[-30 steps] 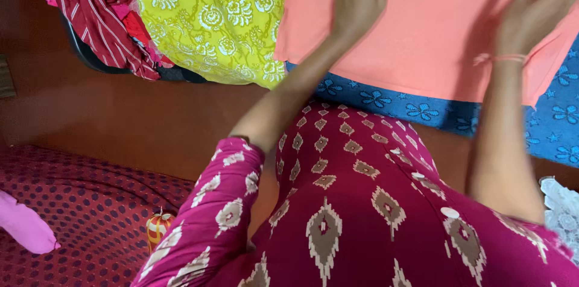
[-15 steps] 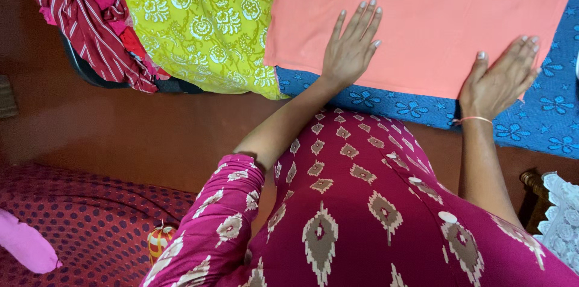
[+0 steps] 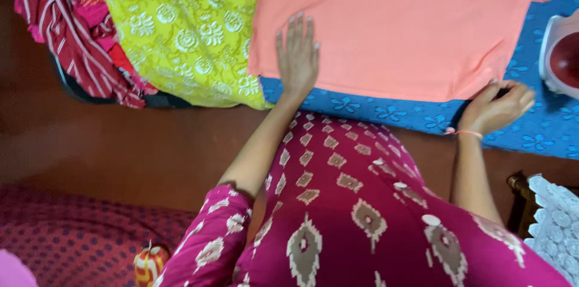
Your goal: The person irons a peach-colored long-sleeved top laid flat on a blue patterned surface. They repeatedly smooth the fabric with their hands and pass a red and white iron over the body and sleeves, then fold the garment at the end.
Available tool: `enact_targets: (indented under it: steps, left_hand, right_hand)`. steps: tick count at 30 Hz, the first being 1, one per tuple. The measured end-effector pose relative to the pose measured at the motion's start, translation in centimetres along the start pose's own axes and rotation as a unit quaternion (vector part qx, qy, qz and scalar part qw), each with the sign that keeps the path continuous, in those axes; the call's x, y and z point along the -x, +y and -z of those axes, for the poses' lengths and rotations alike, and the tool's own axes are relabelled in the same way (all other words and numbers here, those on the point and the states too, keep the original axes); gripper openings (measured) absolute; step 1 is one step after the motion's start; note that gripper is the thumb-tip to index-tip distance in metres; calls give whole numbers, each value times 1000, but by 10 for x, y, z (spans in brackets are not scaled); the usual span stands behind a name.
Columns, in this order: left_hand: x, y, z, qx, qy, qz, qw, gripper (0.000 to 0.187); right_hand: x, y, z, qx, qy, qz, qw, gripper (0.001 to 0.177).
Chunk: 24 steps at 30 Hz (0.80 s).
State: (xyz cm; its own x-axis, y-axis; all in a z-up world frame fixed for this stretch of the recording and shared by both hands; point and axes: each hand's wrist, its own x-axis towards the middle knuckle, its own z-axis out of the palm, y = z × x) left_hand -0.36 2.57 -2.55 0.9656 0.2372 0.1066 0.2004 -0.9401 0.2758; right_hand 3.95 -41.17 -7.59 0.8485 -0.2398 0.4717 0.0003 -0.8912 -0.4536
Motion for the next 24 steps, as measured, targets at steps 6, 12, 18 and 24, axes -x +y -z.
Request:
enact_targets:
  steps: [6,12,18,24]
  left_hand:
    - [20,-19,8,-20,43,40,998,59]
    - [25,-32,8,-35,57,60,996,57]
    - [26,-32,7,-39,71,54,995,56]
    - [25,-33,5,-42,89,48,994,55]
  right_hand:
    - [5,-17,19,-96,-27,-183,978,22]
    - [9,-20,36,-38,3,-44,998,15]
    - [5,-26,43,-82,-86,8,993,6]
    - [-2,-38,23,-36,-94,23,995,16]
